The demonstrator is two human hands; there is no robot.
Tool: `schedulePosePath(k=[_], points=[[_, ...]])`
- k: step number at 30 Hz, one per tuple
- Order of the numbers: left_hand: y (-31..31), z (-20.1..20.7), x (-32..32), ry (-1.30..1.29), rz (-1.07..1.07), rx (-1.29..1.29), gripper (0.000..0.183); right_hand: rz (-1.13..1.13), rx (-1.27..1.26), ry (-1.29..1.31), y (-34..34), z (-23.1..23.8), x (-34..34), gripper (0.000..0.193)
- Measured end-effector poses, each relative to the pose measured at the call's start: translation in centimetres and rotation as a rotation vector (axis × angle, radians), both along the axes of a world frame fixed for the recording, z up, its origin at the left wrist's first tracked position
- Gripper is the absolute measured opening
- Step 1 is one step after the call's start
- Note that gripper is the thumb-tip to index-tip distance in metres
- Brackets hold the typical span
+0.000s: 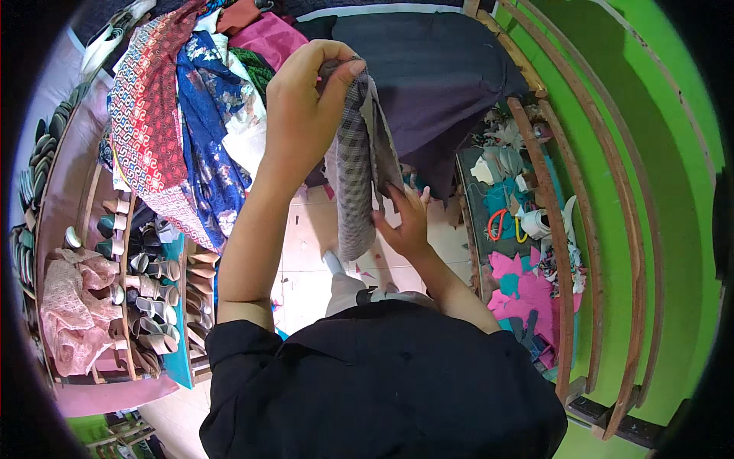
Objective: The recorder folds various fabric pieces with different patterns on a table and places them on a shelf.
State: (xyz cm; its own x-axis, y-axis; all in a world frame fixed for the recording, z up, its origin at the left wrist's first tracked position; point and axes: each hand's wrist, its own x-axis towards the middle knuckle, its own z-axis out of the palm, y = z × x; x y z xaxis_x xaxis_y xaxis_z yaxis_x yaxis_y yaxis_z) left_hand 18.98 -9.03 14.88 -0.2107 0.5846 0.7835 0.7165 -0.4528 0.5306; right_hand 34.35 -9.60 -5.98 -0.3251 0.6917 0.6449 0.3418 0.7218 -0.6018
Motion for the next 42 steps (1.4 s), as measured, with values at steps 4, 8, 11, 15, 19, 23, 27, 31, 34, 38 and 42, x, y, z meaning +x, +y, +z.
schedulePosePath(k=[4, 8, 11, 15, 19, 23, 27, 31, 34, 38, 42], points=[[-0.2, 1.1, -1.0, 0.019, 0.010, -0.001, 0.011, -0.151, 0.044, 0.018, 2.5, -0.2, -2.2, 0.015], [-0.3, 1.0, -5.8, -0.042, 0.115, -0.001, 0.012, -0.223, -0.040, 0.104, 8.5, 1.7, 1.2, 0.011], [-1.7, -2.0, -10.5, 0.004, 0.073, -0.275, 0.009, -0.078, -0.020, 0.046, 10.1, 6.5, 3.4, 0.009], [-2.8, -4.8, -10.4, 0.143, 0.211, -0.175, 0.006, 0.047, -0.164, 0.115, 12.3, 10.0, 5.5, 0.013], [-2.0, -4.8, -11.5, 0.098, 0.206, -0.012, 0.006, 0.253, -0.251, 0.186, 11.8, 13.8, 5.8, 0.017], [-2.8, -4.7, -12.7, 0.016, 0.169, -0.113, 0.010, 0.395, -0.382, -0.127, 11.5, 14.8, 7.2, 0.033], [-2.5, -5.1, -13.7, 0.034, 0.154, -0.026, 0.011, 0.154, -0.287, -0.490, 13.4, 15.1, 8.6, 0.029], [-2.9, -5.1, -14.7, -0.220, 0.197, -0.041, 0.015, -0.036, -0.018, -0.392, 14.9, 14.8, 10.2, 0.021], [-1.2, -6.5, -16.4, -0.299, 0.078, -0.128, 0.012, 0.051, 0.187, -0.219, 15.4, 14.2, 10.4, 0.024], [-1.4, -8.2, -16.2, -0.250, 0.035, -0.193, 0.010, -0.026, -0.261, -0.096, 13.7, 14.2, 9.5, 0.027], [-0.4, -8.8, -17.5, -0.464, -0.008, -0.250, 0.012, -0.037, -0.175, -0.320, 15.7, 12.8, 10.8, 0.027]])
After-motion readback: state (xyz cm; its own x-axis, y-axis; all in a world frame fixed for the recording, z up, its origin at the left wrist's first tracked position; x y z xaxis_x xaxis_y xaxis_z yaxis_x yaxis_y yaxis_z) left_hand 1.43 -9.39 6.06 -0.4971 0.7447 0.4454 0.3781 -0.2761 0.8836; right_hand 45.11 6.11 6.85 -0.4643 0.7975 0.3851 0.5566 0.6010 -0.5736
